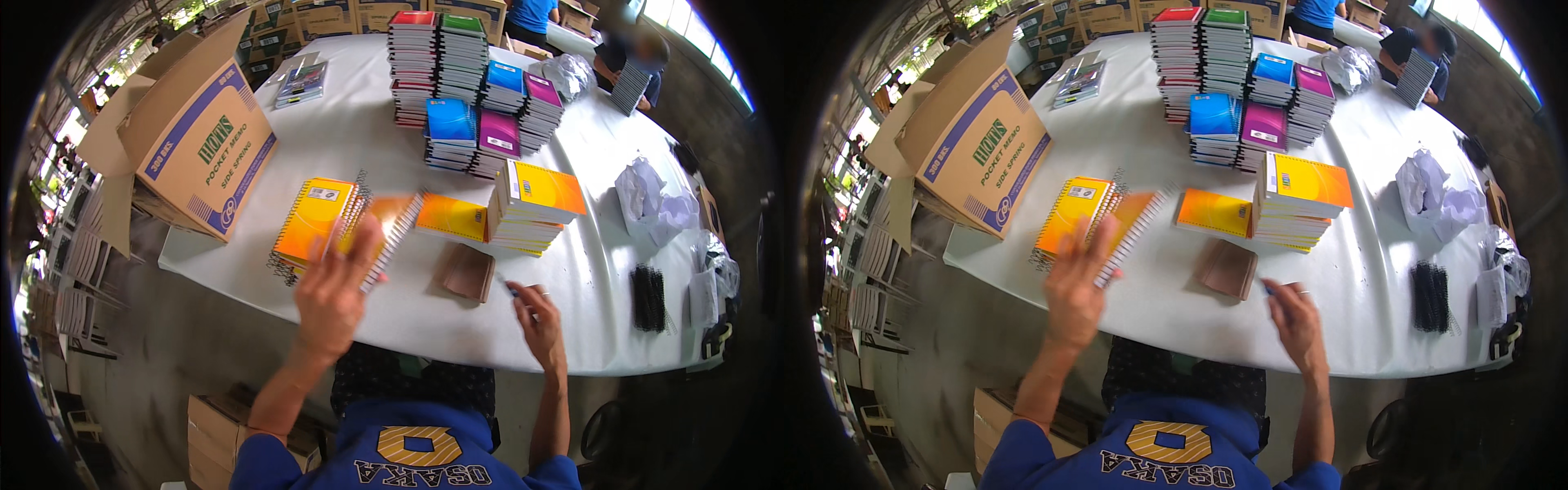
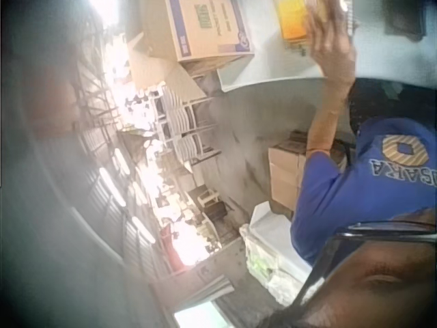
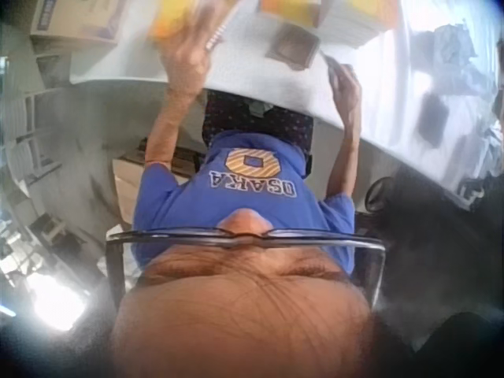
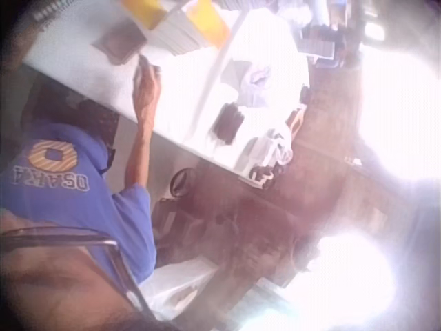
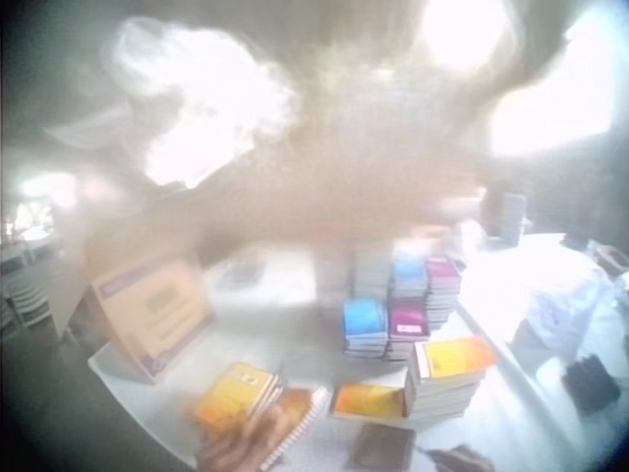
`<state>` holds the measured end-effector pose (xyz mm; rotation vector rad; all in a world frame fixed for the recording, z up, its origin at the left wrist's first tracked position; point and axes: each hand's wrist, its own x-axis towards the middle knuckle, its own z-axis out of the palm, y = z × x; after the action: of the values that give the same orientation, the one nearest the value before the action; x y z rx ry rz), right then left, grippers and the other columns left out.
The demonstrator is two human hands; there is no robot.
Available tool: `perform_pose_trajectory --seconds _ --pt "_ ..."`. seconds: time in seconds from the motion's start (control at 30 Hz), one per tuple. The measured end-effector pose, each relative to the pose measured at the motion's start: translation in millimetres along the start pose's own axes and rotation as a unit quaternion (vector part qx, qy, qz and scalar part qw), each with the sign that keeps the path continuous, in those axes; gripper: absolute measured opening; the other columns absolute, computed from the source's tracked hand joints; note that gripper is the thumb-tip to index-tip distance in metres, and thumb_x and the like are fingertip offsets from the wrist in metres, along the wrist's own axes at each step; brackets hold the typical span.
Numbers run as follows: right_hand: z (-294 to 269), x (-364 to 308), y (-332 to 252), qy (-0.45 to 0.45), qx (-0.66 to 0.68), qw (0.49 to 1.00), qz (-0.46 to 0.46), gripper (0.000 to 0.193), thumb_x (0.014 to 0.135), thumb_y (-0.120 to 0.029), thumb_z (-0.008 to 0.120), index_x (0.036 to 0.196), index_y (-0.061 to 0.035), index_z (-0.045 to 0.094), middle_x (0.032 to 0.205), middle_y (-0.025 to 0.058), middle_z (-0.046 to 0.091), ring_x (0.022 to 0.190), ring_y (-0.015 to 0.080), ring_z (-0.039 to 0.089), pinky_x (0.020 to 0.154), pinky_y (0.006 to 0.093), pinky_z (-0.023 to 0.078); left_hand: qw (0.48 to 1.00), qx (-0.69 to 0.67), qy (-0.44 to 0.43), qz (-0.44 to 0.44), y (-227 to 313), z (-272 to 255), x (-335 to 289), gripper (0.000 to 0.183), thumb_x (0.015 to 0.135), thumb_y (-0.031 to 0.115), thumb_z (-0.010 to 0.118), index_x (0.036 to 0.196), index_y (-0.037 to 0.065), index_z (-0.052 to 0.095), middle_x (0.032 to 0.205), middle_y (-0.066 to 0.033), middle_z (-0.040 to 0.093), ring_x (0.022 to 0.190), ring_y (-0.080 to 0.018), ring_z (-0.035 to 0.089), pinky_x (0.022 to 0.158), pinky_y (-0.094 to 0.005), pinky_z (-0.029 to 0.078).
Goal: The person assembles spiral-bound notebooks by aligning stacks of paper with covers and inserting a wire binding coil through the punched holes, using blue pliers to cut and crimp the ends of the coil.
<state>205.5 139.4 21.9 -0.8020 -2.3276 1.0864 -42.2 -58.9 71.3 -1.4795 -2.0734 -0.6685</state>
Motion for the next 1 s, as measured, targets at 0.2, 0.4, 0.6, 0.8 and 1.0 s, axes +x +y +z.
perform_pose_trajectory --seconds 0.2,0.4,0.6,0.8,1.0 --pt "-22 4 53 0.118 -0.322 0.936 -0.075 0.029 0.087 -0.008 0.067 0.116 -0.0096 0.067 0.105 0.0114 0.06 0.099 0.0292 0.059 0.079 0.0371 0.049 0.98 -0.023 -0.193 -0.043 -87 -25 6 0.077 0.076 0.043 0.071 0.145 0.021 0.045 0.148 -0.0013 0.046 0.141 -0.0339 0.034 0.109 -0.0545 0.032" --pt "46 68 5 0.086 -0.174 0.947 -0.254 0.022 0.077 -0.001 0.063 0.098 -0.0039 0.07 0.105 0.01 0.064 0.102 0.0285 0.059 0.086 0.0387 0.051 0.986 0.03 -0.161 -0.011 -66 -17 3 0.087 0.071 0.049 0.071 0.148 0.024 0.041 0.156 -0.0018 0.035 0.146 -0.0379 0.021 0.112 -0.0614 0.022" --pt "107 150 24 0.025 -0.36 0.874 -0.325 0.018 0.073 -0.001 0.061 0.091 0.0018 0.066 0.101 0.0155 0.061 0.098 0.0286 0.06 0.08 0.0375 0.053 0.994 -0.055 -0.09 0.038 -9 -16 -15 0.053 0.081 0.026 0.072 0.131 0.012 0.062 0.153 -0.0062 0.039 0.145 -0.0445 0.02 0.115 -0.0599 0.018" --pt "111 144 15 -0.075 -0.493 0.799 -0.335 0.016 0.071 -0.001 0.063 0.086 0.0055 0.064 0.092 0.0172 0.058 0.094 0.028 0.061 0.069 0.0361 0.055 0.977 -0.172 -0.123 -0.018 5 25 -65 0.061 0.082 0.019 0.073 0.14 0.015 0.053 0.154 -0.0075 0.037 0.145 -0.0431 0.02 0.114 -0.0602 0.02" --pt "95 142 -46 0.184 -0.22 0.939 -0.189 0.008 0.081 -0.006 0.066 0.085 0.0001 0.061 0.085 0.0123 0.062 0.076 0.0277 0.067 0.062 0.0389 0.053 0.938 -0.317 -0.048 -0.134 55 90 -28 0.08 0.081 0.019 0.074 0.148 0.002 0.034 0.154 -0.0159 0.033 0.146 -0.044 0.018 0.114 -0.0571 0.022"
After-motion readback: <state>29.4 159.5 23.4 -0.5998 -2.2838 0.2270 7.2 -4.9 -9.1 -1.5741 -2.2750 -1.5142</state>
